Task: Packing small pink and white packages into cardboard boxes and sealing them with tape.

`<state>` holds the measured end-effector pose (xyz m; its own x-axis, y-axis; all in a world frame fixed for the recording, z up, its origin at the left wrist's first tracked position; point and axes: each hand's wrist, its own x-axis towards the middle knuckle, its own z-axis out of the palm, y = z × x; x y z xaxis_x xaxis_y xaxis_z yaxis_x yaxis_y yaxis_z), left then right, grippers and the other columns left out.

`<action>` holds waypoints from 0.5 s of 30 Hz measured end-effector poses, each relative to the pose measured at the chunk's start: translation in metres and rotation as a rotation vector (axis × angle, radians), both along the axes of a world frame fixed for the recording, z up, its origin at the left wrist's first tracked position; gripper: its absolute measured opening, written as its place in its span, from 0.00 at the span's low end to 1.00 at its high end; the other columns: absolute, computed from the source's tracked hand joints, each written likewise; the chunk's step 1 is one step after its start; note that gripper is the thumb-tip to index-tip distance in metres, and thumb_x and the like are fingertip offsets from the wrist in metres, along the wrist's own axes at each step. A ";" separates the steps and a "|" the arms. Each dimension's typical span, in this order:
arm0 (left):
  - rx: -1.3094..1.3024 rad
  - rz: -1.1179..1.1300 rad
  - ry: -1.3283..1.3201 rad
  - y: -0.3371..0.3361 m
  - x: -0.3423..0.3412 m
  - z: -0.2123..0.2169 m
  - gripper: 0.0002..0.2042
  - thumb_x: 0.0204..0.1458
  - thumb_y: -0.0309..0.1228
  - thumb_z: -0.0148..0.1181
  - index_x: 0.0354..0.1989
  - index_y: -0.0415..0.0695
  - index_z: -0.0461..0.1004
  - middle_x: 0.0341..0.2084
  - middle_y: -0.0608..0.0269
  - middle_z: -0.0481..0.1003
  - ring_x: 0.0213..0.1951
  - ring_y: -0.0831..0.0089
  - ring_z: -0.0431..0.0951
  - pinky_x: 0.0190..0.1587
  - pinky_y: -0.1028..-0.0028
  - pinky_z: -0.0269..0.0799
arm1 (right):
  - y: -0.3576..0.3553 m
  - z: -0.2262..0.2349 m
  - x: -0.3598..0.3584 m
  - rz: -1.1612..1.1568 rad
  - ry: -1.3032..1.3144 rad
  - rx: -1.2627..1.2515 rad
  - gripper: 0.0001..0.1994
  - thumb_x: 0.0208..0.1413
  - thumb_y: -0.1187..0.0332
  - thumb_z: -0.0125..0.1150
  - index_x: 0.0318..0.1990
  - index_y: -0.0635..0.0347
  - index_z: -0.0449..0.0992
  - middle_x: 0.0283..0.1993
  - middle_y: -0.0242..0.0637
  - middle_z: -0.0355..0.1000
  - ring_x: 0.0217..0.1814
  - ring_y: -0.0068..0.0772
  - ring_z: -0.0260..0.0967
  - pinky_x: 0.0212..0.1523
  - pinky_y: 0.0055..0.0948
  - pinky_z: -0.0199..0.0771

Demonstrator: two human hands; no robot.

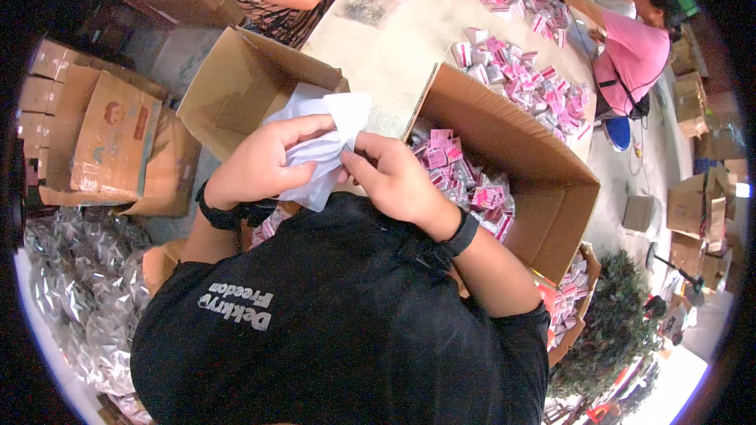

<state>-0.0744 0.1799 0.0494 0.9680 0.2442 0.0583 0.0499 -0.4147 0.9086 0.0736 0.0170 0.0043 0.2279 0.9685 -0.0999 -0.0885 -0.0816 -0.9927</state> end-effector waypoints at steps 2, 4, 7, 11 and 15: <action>-0.147 -0.096 0.214 0.005 0.001 0.009 0.24 0.48 0.16 0.51 0.57 0.30 0.73 0.47 0.54 0.78 0.52 0.74 0.75 0.59 0.70 0.69 | 0.001 -0.001 -0.001 -0.025 -0.005 -0.027 0.13 0.69 0.68 0.53 0.39 0.69 0.78 0.31 0.33 0.78 0.35 0.20 0.72 0.39 0.25 0.73; -0.113 -0.042 0.194 0.006 0.000 0.005 0.20 0.51 0.17 0.52 0.55 0.30 0.74 0.46 0.56 0.79 0.49 0.75 0.76 0.56 0.71 0.70 | 0.000 -0.002 0.000 -0.050 0.014 -0.025 0.13 0.68 0.68 0.53 0.39 0.69 0.78 0.30 0.33 0.78 0.34 0.19 0.71 0.39 0.24 0.72; -0.098 0.102 0.196 0.027 -0.005 0.009 0.15 0.56 0.20 0.53 0.51 0.31 0.77 0.42 0.61 0.80 0.44 0.78 0.77 0.50 0.74 0.72 | -0.012 0.005 0.011 -0.108 -0.076 -0.034 0.12 0.68 0.68 0.54 0.39 0.70 0.78 0.31 0.31 0.77 0.34 0.19 0.70 0.38 0.22 0.71; 0.085 0.508 0.136 0.126 -0.047 0.004 0.12 0.60 0.27 0.54 0.46 0.32 0.78 0.32 0.61 0.81 0.32 0.80 0.77 0.38 0.73 0.74 | -0.052 0.027 0.034 -0.410 -0.117 -0.048 0.12 0.65 0.67 0.57 0.44 0.70 0.79 0.37 0.31 0.77 0.39 0.19 0.70 0.42 0.22 0.70; 0.480 0.719 0.304 0.250 -0.109 -0.019 0.12 0.59 0.30 0.57 0.44 0.32 0.79 0.32 0.57 0.82 0.34 0.72 0.79 0.40 0.70 0.74 | -0.167 0.002 0.097 -1.021 -0.415 0.022 0.20 0.66 0.61 0.54 0.57 0.67 0.74 0.52 0.42 0.76 0.52 0.32 0.73 0.55 0.31 0.74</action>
